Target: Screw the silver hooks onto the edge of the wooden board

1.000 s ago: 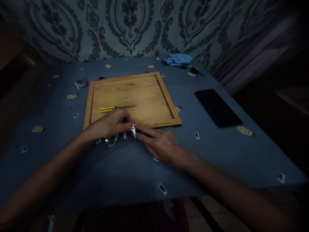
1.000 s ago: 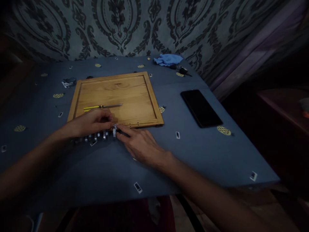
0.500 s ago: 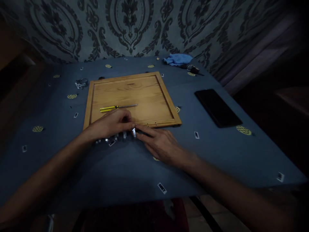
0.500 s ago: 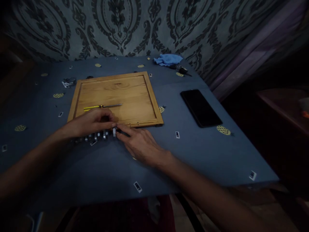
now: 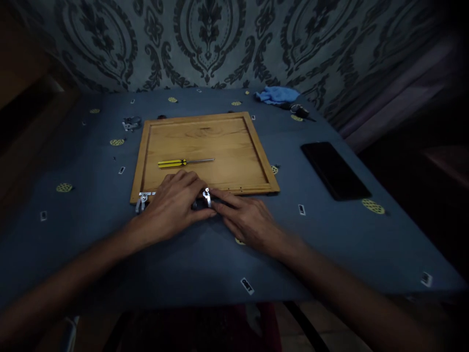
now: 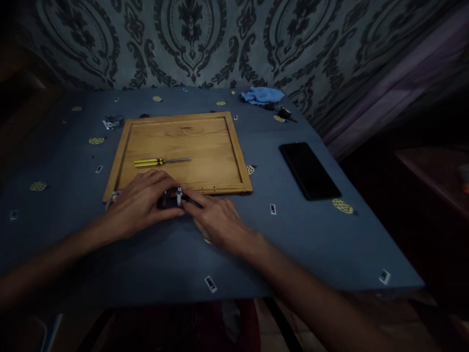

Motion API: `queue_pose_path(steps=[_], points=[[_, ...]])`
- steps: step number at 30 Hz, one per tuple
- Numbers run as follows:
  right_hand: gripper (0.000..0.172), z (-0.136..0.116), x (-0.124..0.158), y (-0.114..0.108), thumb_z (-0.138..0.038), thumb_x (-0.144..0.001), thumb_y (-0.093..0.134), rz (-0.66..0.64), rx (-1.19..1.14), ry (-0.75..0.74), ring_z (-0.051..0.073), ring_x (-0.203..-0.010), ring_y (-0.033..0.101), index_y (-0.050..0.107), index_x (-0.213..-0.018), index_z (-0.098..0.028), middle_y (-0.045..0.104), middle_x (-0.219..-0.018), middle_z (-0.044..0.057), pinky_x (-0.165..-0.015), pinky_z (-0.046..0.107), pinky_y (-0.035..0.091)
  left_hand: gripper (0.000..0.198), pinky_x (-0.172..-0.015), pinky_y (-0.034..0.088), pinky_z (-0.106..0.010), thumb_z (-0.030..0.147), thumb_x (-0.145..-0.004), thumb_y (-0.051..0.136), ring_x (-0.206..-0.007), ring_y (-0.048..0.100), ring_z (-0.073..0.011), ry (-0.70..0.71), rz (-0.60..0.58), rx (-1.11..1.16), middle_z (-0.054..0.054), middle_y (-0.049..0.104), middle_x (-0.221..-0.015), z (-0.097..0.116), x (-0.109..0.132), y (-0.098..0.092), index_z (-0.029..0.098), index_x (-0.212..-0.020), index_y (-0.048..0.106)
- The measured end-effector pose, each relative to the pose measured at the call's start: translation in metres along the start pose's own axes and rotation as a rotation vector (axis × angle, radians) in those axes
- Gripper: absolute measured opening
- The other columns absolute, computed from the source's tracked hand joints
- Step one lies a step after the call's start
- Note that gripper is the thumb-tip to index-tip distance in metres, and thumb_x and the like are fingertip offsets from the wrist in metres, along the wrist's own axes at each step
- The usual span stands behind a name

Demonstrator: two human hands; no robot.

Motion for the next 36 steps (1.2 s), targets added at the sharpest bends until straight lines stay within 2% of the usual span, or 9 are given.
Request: queue_pose_path(steps=[3,9,14,18,23,30,36], points=[[0.040,-0.002,0.000,-0.001,-0.006,-0.093,0.053,-0.004,-0.017,-0.017,0.025,-0.104,0.077,0.070,-0.128,-0.018,0.061,-0.151,0.014,-0.082,0.038,0.066,0.039,-0.091,0.047,-0.041,0.052,-0.092,0.073,-0.105,0.059,-0.0276,-0.015,0.009,-0.036,-0.007,0.067,-0.106,-0.002,0.001,0.004,0.018,-0.110,0.068],[0.040,-0.002,0.000,-0.002,-0.006,-0.094,0.050,0.004,0.009,-0.024,0.024,-0.097,0.079,0.072,-0.124,-0.016,0.062,-0.150,0.013,-0.075,0.037,0.067,0.037,-0.088,0.047,-0.040,0.051,-0.093,0.071,-0.104,0.059,-0.0276,-0.035,0.013,-0.044,-0.007,0.068,-0.104,-0.004,0.004,0.004,0.017,-0.108,0.069],[0.041,-0.002,0.000,-0.002,-0.007,-0.094,0.049,0.019,0.028,-0.027,0.022,-0.099,0.078,0.072,-0.126,-0.019,0.062,-0.151,0.011,-0.076,0.035,0.066,0.038,-0.089,0.048,-0.042,0.051,-0.093,0.072,-0.106,0.061,-0.0294,-0.036,0.000,-0.042,-0.008,0.069,-0.106,-0.003,0.005,0.004,0.017,-0.110,0.070],[0.043,-0.001,0.000,-0.001,-0.006,-0.093,0.050,0.003,-0.003,-0.019,0.023,-0.098,0.077,0.071,-0.129,-0.018,0.061,-0.151,0.012,-0.076,0.037,0.066,0.040,-0.092,0.048,-0.044,0.047,-0.095,0.069,-0.107,0.063,-0.0300,0.066,0.071,-0.037,-0.011,0.071,-0.113,0.004,0.010,-0.002,0.013,-0.117,0.068],[0.043,-0.001,0.000,-0.001,-0.005,-0.092,0.051,0.002,-0.001,-0.019,0.023,-0.098,0.078,0.071,-0.129,-0.018,0.061,-0.152,0.012,-0.076,0.037,0.066,0.038,-0.104,0.046,-0.046,0.042,-0.100,0.064,-0.117,0.063,-0.0295,0.187,0.142,-0.065,-0.012,0.072,-0.123,0.012,0.022,-0.005,0.012,-0.123,0.065],[0.039,-0.005,0.000,-0.005,-0.004,-0.091,0.052,0.082,0.032,-0.077,0.024,-0.095,0.079,0.072,-0.122,-0.016,0.064,-0.149,0.013,-0.073,0.037,0.067,0.039,-0.107,0.046,-0.052,0.040,-0.105,0.055,-0.120,0.067,-0.0299,0.254,0.208,-0.110,-0.013,0.074,-0.127,0.015,0.028,0.000,0.010,-0.129,0.062],[0.039,-0.005,0.000,-0.006,-0.004,-0.091,0.052,0.075,0.022,-0.066,0.025,-0.094,0.079,0.071,-0.123,-0.016,0.064,-0.148,0.013,-0.070,0.037,0.066,0.030,-0.105,0.049,-0.054,0.031,-0.107,0.052,-0.112,0.072,-0.0287,0.250,0.229,-0.128,-0.011,0.075,-0.124,0.017,0.027,-0.001,0.012,-0.128,0.063]])
Point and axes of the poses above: each hand's wrist, its own x-axis away from the middle knuckle, its own y-axis out of the palm, z = x × y, the point moved 9 cm from there along -x, towards the middle knuckle
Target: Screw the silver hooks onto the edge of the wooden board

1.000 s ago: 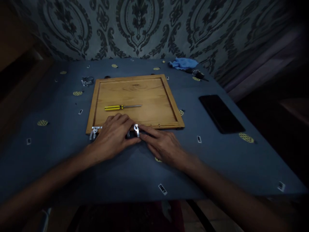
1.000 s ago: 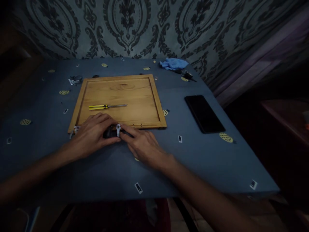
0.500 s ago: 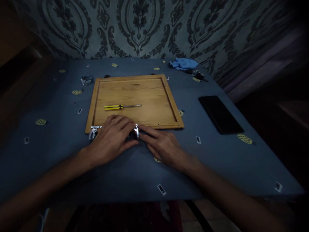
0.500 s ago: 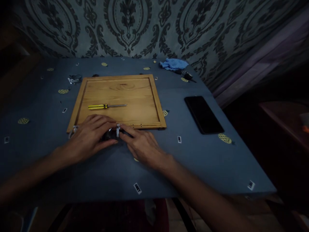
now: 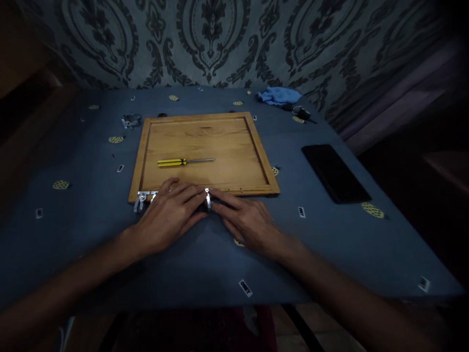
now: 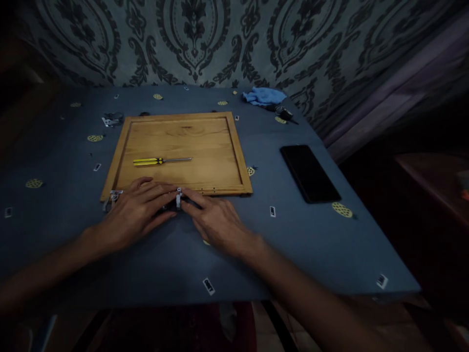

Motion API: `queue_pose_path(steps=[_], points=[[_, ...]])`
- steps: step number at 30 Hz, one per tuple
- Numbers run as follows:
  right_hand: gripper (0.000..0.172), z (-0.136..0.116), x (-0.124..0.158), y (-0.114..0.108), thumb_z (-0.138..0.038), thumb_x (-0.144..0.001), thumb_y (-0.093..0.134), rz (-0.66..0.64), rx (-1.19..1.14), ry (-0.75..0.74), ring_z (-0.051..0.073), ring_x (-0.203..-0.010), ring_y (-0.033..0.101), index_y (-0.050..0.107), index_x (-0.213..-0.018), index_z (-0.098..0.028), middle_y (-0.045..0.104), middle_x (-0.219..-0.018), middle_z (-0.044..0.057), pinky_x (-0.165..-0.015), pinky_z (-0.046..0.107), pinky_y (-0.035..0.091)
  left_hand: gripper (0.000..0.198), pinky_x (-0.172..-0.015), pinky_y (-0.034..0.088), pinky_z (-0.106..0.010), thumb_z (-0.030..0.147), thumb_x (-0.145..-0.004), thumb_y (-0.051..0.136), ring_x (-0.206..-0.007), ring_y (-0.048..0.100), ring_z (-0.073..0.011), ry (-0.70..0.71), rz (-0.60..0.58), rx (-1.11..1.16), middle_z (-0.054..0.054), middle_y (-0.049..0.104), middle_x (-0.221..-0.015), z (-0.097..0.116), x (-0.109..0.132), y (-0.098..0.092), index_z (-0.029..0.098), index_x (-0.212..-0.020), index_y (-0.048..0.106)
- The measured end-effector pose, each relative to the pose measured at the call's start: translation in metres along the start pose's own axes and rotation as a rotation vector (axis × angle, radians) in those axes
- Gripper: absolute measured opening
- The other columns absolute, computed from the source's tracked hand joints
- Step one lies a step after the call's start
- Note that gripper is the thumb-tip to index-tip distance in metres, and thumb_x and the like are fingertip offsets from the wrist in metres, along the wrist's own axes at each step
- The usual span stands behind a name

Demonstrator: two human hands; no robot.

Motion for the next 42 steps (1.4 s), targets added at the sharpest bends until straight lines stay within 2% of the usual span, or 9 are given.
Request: queue_pose_path(steps=[11,17,22,26,35,42], points=[[0.043,0.000,0.000,0.000,-0.004,-0.090,0.053,0.011,-0.004,0.000,0.025,-0.095,0.079,0.071,-0.127,-0.018,0.065,-0.148,0.012,-0.071,0.037,0.068,0.025,-0.104,0.047,-0.050,0.026,-0.107,0.052,-0.108,0.074,-0.0249,0.006,0.044,-0.063,-0.008,0.078,-0.120,0.004,-0.001,-0.001,0.013,-0.121,0.068],[0.040,-0.003,-0.001,-0.002,-0.004,-0.092,0.052,0.006,-0.002,-0.016,0.027,-0.092,0.080,0.070,-0.126,-0.013,0.067,-0.144,0.016,-0.068,0.039,0.069,0.023,-0.102,0.045,-0.046,0.025,-0.107,0.052,-0.110,0.074,-0.0228,0.015,0.086,-0.117,-0.005,0.079,-0.120,0.008,0.000,-0.002,0.014,-0.117,0.070],[0.038,-0.001,-0.002,-0.003,-0.004,-0.091,0.057,-0.012,-0.014,0.001,0.026,-0.099,0.080,0.071,-0.124,-0.016,0.067,-0.144,0.014,-0.078,0.037,0.070,0.025,-0.101,0.043,-0.047,0.025,-0.108,0.051,-0.110,0.075,-0.0235,0.010,0.100,-0.123,-0.004,0.079,-0.119,0.009,-0.001,-0.004,0.013,-0.116,0.071],[0.041,0.001,0.000,-0.005,-0.003,-0.092,0.056,0.005,-0.057,0.008,0.026,-0.103,0.079,0.070,-0.127,-0.018,0.067,-0.145,0.012,-0.079,0.038,0.070,0.026,-0.099,0.042,-0.046,0.026,-0.109,0.049,-0.107,0.076,-0.0232,0.020,0.114,-0.140,-0.004,0.080,-0.117,0.011,-0.003,-0.006,0.013,-0.113,0.071],[0.036,0.014,0.006,-0.014,-0.005,-0.097,0.049,0.201,-0.352,0.035,0.021,-0.125,0.070,0.071,-0.122,-0.017,0.072,-0.137,0.016,-0.102,0.039,0.062,0.028,-0.100,0.043,-0.046,0.030,-0.109,0.049,-0.106,0.076,-0.0228,0.001,0.145,-0.142,-0.003,0.080,-0.115,0.009,-0.001,-0.005,0.015,-0.111,0.072],[0.044,0.014,0.001,-0.008,-0.002,-0.093,0.049,0.160,-0.438,0.058,0.023,-0.125,0.070,0.073,-0.124,-0.021,0.070,-0.140,0.012,-0.104,0.046,0.062,0.023,-0.102,0.042,-0.045,0.028,-0.108,0.053,-0.108,0.075,-0.0213,-0.020,0.116,-0.122,-0.003,0.080,-0.118,0.007,0.000,-0.001,0.016,-0.113,0.071]])
Point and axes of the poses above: each hand's wrist, its own x-axis away from the middle knuckle, its own y-axis out of the palm, z = x × y, the point moved 9 cm from there along -x, towards the middle knuckle
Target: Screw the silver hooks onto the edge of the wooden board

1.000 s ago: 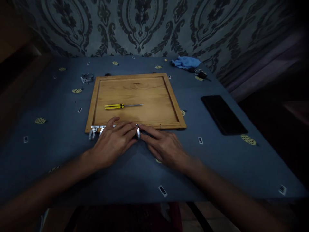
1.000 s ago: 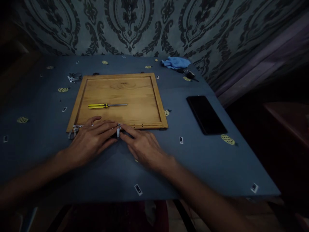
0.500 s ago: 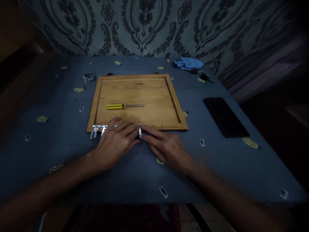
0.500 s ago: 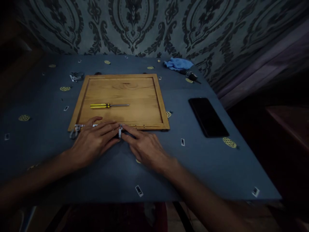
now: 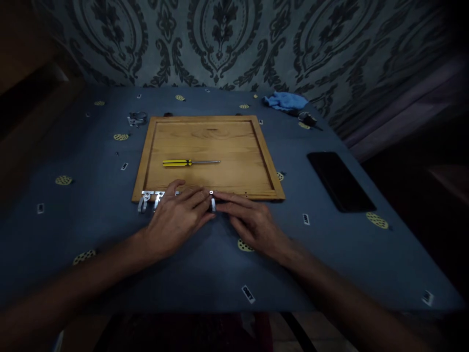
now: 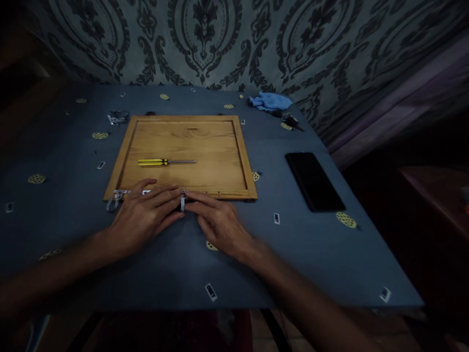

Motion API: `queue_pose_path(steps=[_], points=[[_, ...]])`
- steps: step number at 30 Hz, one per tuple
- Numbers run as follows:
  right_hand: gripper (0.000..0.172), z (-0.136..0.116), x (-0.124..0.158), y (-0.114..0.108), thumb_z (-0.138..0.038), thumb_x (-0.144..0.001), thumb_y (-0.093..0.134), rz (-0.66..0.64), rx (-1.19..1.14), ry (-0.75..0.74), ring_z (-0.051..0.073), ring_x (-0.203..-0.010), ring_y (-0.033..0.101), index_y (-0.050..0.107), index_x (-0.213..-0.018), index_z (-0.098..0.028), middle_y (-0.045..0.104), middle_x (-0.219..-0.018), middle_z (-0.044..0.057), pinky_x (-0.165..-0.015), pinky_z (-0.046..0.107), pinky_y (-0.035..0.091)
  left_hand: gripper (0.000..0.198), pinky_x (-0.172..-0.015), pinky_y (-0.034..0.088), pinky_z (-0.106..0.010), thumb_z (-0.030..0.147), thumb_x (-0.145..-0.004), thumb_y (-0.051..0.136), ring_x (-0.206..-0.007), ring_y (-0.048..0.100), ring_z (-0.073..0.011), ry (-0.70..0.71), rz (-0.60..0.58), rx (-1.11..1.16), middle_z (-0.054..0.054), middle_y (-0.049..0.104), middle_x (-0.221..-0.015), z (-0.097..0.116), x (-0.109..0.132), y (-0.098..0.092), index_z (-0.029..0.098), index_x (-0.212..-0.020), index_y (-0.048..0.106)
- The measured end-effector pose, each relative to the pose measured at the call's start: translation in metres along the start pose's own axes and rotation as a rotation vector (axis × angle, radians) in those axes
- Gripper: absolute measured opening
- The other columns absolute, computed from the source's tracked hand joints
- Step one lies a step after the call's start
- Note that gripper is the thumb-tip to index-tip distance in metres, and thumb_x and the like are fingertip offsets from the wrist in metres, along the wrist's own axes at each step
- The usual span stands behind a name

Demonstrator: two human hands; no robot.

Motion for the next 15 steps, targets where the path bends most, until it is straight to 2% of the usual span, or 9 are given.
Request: queue_pose_path(steps=[12,15], points=[[0.039,-0.0021,-0.0012,-0.0003,-0.002,-0.094,0.049,-0.004,0.026,-0.024,0.023,-0.124,0.071,0.075,-0.118,-0.018,0.070,-0.140,0.015,-0.103,0.042,0.061,0.021,-0.103,0.041,-0.045,0.028,-0.106,0.056,-0.110,0.074,-0.0223,-0.004,0.005,0.003,-0.004,0.080,-0.116,0.0007,-0.0008,-0.0008,0.014,-0.112,0.071],[0.040,-0.0005,-0.0006,-0.0002,-0.003,-0.093,0.050,0.006,0.013,-0.017,0.023,-0.123,0.072,0.075,-0.119,-0.021,0.070,-0.141,0.012,-0.102,0.044,0.062,0.022,-0.103,0.040,-0.045,0.028,-0.106,0.055,-0.111,0.074,-0.0221,-0.005,0.007,-0.001,-0.004,0.080,-0.116,0.0004,-0.0003,-0.0009,0.014,-0.112,0.072]])
Point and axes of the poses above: each hand's wrist, its own x-axis away from the middle knuckle, its own y-axis out of the palm, z = x × y, the point moved 9 cm from there along -x, towards the middle knuckle
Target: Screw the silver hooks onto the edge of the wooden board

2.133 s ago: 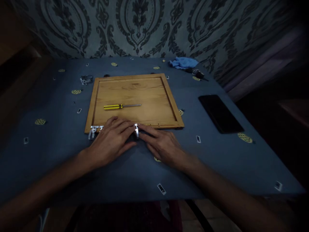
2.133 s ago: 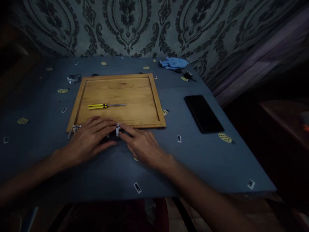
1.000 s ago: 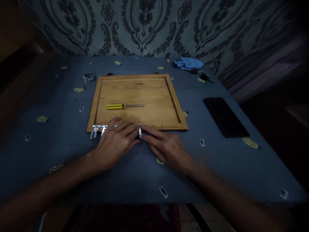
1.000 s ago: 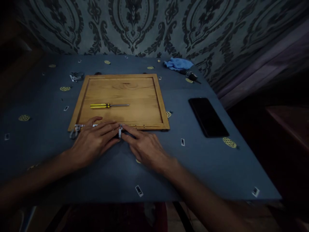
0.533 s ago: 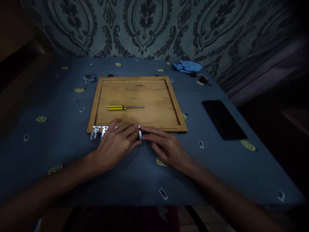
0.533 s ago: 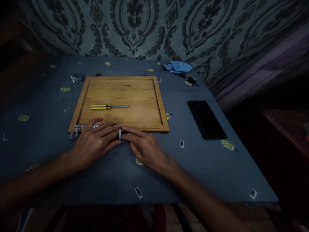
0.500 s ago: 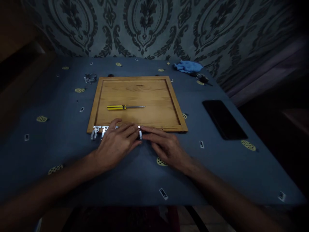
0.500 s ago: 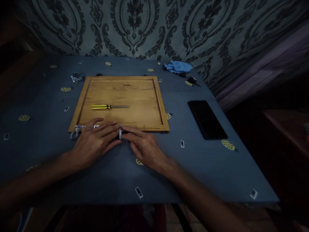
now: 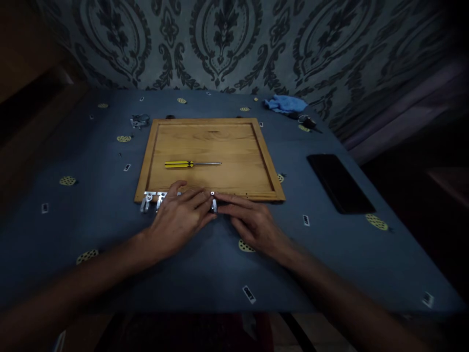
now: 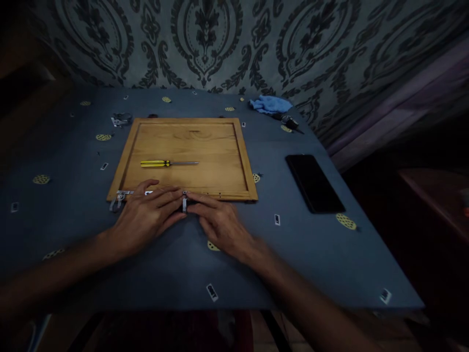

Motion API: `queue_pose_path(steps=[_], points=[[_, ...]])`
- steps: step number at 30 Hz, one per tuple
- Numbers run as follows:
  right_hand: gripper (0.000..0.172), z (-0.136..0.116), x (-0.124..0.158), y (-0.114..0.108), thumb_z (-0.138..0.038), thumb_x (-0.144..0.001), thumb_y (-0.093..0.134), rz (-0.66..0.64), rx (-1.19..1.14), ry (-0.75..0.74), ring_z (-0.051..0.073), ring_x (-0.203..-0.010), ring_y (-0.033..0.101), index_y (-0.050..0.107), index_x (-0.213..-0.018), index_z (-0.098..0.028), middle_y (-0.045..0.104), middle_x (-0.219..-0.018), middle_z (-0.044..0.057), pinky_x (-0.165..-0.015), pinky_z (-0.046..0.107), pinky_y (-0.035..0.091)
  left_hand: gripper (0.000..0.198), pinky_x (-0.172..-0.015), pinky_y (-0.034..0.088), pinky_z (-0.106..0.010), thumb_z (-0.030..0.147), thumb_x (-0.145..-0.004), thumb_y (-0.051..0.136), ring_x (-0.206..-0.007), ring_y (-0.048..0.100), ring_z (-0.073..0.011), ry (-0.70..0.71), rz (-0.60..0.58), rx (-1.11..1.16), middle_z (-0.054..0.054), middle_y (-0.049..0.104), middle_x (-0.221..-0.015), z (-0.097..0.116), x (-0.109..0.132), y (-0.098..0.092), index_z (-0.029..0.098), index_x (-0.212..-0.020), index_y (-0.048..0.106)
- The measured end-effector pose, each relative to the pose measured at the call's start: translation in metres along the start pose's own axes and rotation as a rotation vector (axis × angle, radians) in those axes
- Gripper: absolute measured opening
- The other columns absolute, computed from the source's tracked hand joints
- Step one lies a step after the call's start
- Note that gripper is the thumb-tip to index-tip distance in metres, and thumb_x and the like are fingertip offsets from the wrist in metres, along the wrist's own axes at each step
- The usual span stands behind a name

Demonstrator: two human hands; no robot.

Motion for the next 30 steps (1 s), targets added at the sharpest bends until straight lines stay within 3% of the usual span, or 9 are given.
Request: queue_pose_path(steps=[6,9,12,16,18,21,24,27,30], points=[[0.034,0.001,0.001,-0.012,-0.005,-0.094,0.051,0.080,-0.009,-0.021,0.020,-0.116,0.075,0.076,-0.113,-0.021,0.076,-0.128,0.011,-0.097,0.041,0.064,0.024,-0.103,0.043,-0.045,0.030,-0.105,0.057,-0.113,0.072,-0.0232,-0.009,-0.067,0.006,-0.006,0.079,-0.119,-0.002,0.000,0.005,0.015,-0.117,0.072],[0.033,0.008,-0.019,-0.022,-0.010,-0.098,0.051,0.088,-0.002,0.007,0.020,-0.112,0.076,0.074,-0.118,-0.021,0.079,-0.121,0.010,-0.095,0.040,0.063,0.023,-0.103,0.043,-0.045,0.029,-0.105,0.057,-0.115,0.072,-0.0236,-0.011,-0.074,0.007,-0.006,0.079,-0.120,-0.002,0.000,0.006,0.015,-0.117,0.071],[0.031,0.017,-0.062,-0.012,-0.020,-0.100,0.055,-0.050,0.099,0.029,0.023,-0.110,0.075,0.071,-0.126,-0.019,0.078,-0.122,0.011,-0.092,0.039,0.061,0.023,-0.105,0.041,-0.045,0.029,-0.105,0.059,-0.115,0.071,-0.0236,-0.012,-0.088,0.008,-0.006,0.079,-0.120,-0.002,0.001,0.009,0.015,-0.118,0.071],[0.039,0.026,-0.122,0.028,-0.021,-0.099,0.056,-0.362,0.339,0.040,0.029,-0.116,0.069,0.064,-0.136,-0.014,0.073,-0.130,0.015,-0.095,0.041,0.054,0.023,-0.101,0.043,-0.045,0.030,-0.105,0.058,-0.107,0.073,-0.0234,-0.025,-0.086,-0.003,-0.006,0.079,-0.119,-0.003,0.002,0.010,0.015,-0.115,0.072],[0.042,0.027,-0.138,0.046,-0.019,-0.098,0.055,-0.462,0.422,0.014,0.029,-0.112,0.068,0.062,-0.138,-0.015,0.071,-0.130,0.015,-0.089,0.038,0.051,0.024,-0.098,0.043,-0.043,0.031,-0.105,0.056,-0.106,0.072,-0.0233,-0.026,-0.083,-0.008,-0.007,0.079,-0.119,-0.003,0.002,0.011,0.015,-0.114,0.072],[0.034,0.028,-0.146,0.055,-0.017,-0.099,0.050,-0.483,0.492,0.012,0.027,-0.097,0.068,0.068,-0.127,-0.017,0.071,-0.122,0.014,-0.078,0.036,0.048,0.026,-0.097,0.043,-0.042,0.032,-0.106,0.055,-0.104,0.072,-0.0227,-0.022,-0.070,-0.011,-0.007,0.079,-0.117,-0.003,0.001,0.011,0.014,-0.115,0.072],[0.029,0.035,-0.142,0.044,-0.018,-0.099,0.048,-0.436,0.507,0.051,0.027,-0.093,0.066,0.069,-0.118,-0.013,0.069,-0.117,0.017,-0.076,0.036,0.046,0.025,-0.096,0.043,-0.042,0.032,-0.106,0.056,-0.103,0.072,-0.0221,-0.020,-0.083,0.000,-0.007,0.079,-0.115,-0.003,0.000,0.011,0.014,-0.112,0.073],[0.024,0.037,-0.130,0.010,-0.020,-0.099,0.051,-0.256,0.477,0.100,0.025,-0.098,0.064,0.063,-0.120,-0.015,0.066,-0.118,0.014,-0.081,0.036,0.049,0.023,-0.096,0.042,-0.041,0.030,-0.105,0.058,-0.111,0.070,-0.0222,-0.024,-0.100,0.017,-0.006,0.079,-0.118,-0.004,0.000,0.011,0.015,-0.114,0.073],[0.013,0.027,-0.107,-0.044,-0.032,-0.099,0.059,0.177,0.105,0.119,0.018,-0.084,0.061,0.058,-0.109,-0.023,0.063,-0.097,0.003,-0.071,0.032,0.052,0.023,-0.096,0.042,-0.041,0.029,-0.104,0.060,-0.114,0.070,-0.0222,-0.022,-0.096,0.013,-0.005,0.078,-0.121,-0.003,0.001,0.010,0.014,-0.118,0.072]])
Point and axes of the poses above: each hand's wrist, its own x-axis away from the middle knuckle, its own y-axis out of the palm, z = x × y, the point moved 9 cm from there along -x, towards the middle knuckle
